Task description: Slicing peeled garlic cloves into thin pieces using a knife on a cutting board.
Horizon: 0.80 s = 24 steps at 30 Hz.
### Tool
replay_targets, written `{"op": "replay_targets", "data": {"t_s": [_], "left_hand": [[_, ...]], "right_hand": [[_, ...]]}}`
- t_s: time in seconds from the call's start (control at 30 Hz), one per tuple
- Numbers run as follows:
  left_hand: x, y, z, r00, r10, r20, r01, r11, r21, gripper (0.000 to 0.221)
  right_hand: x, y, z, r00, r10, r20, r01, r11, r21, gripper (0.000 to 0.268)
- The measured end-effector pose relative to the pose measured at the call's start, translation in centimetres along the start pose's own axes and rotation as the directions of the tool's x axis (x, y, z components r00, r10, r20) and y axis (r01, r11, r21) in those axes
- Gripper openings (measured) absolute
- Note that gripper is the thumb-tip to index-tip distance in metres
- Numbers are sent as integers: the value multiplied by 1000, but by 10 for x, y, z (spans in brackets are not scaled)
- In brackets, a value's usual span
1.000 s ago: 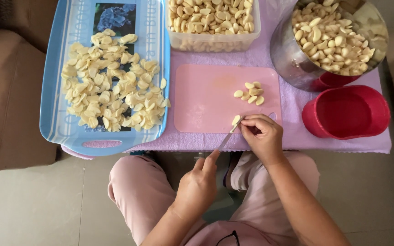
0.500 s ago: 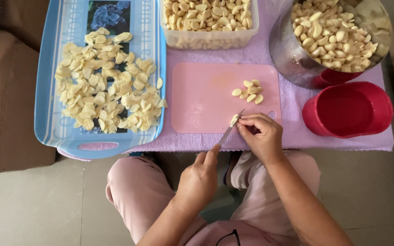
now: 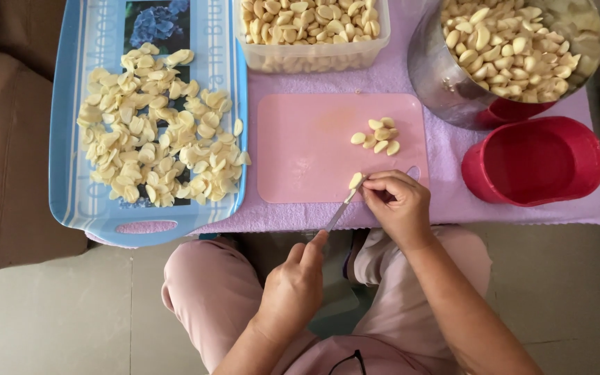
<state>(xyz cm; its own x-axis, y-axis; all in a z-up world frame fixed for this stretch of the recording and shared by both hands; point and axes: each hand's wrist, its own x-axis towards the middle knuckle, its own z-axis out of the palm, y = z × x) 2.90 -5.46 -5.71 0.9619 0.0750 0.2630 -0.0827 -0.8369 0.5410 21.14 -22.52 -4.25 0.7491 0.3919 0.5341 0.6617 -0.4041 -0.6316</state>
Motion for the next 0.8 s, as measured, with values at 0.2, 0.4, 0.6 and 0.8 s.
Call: {"op": "replay_targets", "data": {"t_s": [0.2, 0.4, 0.6, 0.8], "left_hand": [[-2, -1, 8, 999, -14, 33, 12, 999, 41, 67], [9, 0, 7, 1000, 1, 29, 0, 1000, -23, 64], [19, 1, 5, 999, 1, 39, 0, 1000, -26, 66], [13, 0, -8, 996, -19, 90, 21, 999, -26, 65]], "right_hand": [[3, -4, 0, 1000, -18, -3, 18, 1000, -3, 13], [2, -3, 0, 1000, 4, -5, -4, 1000, 0, 10], [0, -1, 0, 1000, 19, 7, -19, 1000, 4, 8], [4, -5, -2, 1000, 4, 12, -4, 1000, 13, 6]]}}
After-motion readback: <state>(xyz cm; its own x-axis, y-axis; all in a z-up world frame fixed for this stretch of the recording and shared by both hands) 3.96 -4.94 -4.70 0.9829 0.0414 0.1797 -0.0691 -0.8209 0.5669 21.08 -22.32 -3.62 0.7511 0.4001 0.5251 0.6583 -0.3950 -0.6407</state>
